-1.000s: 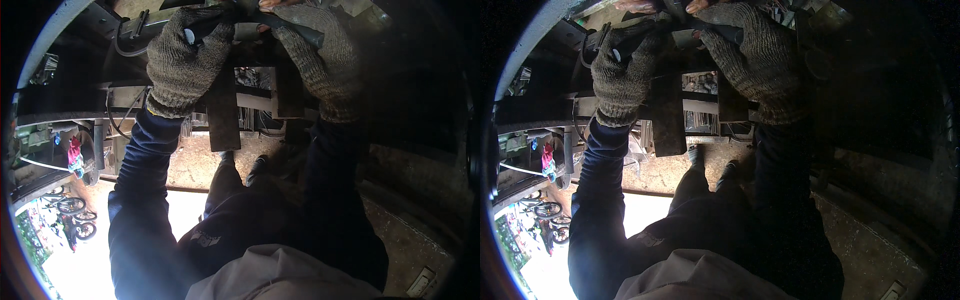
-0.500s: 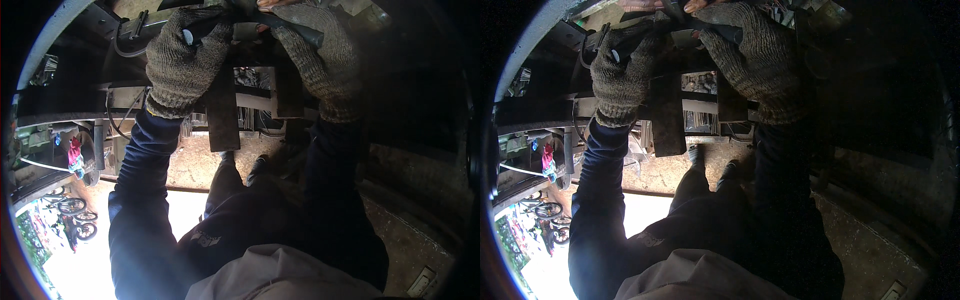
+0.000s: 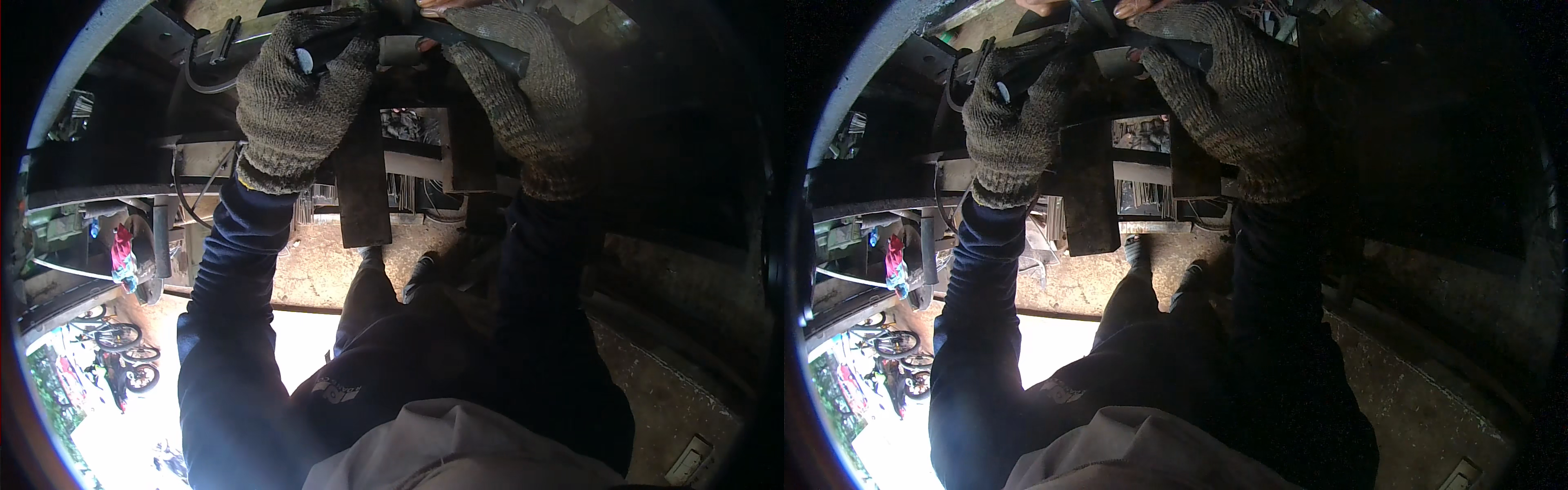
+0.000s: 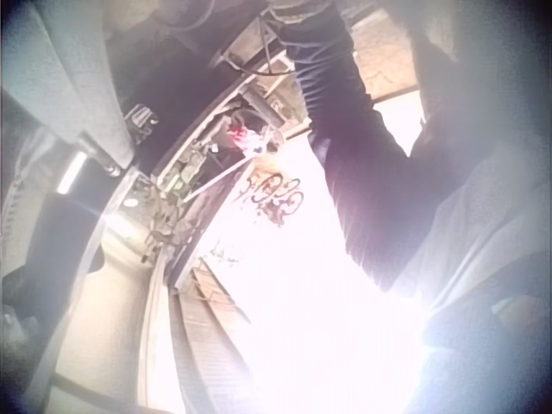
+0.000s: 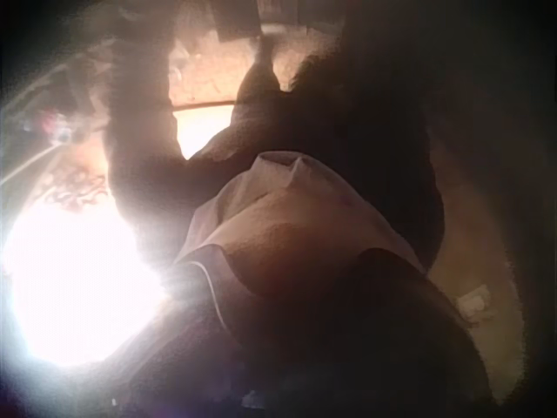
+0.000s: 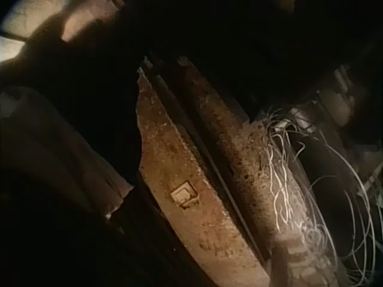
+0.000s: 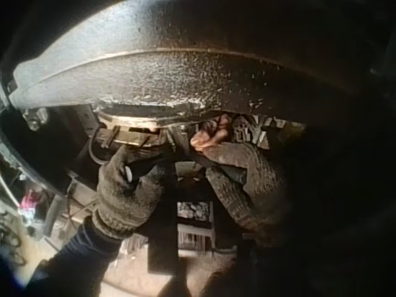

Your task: The person bends a metal rod using a manual bending machine while wearing gloves, while another person helps stabilize the rod.

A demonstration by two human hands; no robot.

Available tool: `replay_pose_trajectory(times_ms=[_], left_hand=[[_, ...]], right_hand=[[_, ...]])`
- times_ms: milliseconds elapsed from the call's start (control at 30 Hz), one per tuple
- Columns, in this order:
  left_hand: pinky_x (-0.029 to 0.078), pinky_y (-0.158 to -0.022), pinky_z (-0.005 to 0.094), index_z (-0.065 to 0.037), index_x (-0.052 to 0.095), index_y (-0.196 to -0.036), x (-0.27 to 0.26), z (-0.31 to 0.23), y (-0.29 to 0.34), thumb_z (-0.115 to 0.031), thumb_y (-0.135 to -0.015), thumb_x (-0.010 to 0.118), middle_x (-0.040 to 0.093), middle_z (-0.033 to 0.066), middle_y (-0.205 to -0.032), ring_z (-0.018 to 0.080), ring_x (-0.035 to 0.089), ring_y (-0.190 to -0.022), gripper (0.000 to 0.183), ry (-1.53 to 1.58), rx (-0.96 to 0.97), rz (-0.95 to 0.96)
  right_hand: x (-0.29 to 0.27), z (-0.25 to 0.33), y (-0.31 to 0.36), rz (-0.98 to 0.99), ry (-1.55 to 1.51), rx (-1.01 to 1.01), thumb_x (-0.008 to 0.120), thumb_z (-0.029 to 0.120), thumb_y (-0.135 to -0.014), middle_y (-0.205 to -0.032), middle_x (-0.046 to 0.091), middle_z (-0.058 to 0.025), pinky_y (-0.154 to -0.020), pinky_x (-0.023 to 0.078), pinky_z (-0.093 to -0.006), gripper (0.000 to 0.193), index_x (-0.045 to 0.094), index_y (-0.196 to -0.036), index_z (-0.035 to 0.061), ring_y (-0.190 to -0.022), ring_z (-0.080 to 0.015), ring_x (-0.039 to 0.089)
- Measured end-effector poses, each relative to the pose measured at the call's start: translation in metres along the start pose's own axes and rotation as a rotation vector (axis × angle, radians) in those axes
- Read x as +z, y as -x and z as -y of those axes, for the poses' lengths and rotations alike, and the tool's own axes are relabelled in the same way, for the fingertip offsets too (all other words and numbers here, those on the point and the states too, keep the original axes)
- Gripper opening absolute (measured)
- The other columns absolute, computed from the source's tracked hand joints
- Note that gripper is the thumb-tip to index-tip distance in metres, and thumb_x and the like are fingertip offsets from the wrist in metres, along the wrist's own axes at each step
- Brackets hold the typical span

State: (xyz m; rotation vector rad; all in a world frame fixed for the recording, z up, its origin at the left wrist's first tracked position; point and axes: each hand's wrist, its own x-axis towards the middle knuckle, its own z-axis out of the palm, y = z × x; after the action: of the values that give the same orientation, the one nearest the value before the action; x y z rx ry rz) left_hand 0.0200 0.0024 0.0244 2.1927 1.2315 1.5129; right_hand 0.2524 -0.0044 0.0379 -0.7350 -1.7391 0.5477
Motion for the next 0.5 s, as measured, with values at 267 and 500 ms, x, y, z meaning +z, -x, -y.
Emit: replay_pose_trajectory(times_ms=[267,500], left_hand=[[0.054,-0.091,0.0323,0.002,0.069,-0.120,0.0038,0.0028,-0.0025,-0.011,-0.089,0.075,0.076,0.0128,-0.109,0.0217,0.073,-0.098,0.034,-0.017,0.069,-0.022],[0.055,-0.089,0.0328,0.003,0.068,-0.120,0.0036,0.0056,0.0001,-0.011,-0.090,0.074,0.076,0.0136,-0.108,0.0219,0.073,-0.097,0.034,-0.081,0.104,-0.027]], right_hand=[[0.0034,0.0030,-0.0019,-0.009,-0.122,0.070,0.064,-0.010,-0.092,-0.127,0.065,-0.0172,-0.105,0.048,-0.0330,0.032,0.061,-0.123,-0.0053,-0.122,-0.0237,0.061],[-0.0014,0.0046,-0.0012,0.000,-0.003,0.001,0.065,-0.010,-0.091,-0.125,0.065,-0.0169,-0.104,0.049,-0.0335,0.033,0.061,-0.123,-0.0043,-0.120,-0.0235,0.062]])
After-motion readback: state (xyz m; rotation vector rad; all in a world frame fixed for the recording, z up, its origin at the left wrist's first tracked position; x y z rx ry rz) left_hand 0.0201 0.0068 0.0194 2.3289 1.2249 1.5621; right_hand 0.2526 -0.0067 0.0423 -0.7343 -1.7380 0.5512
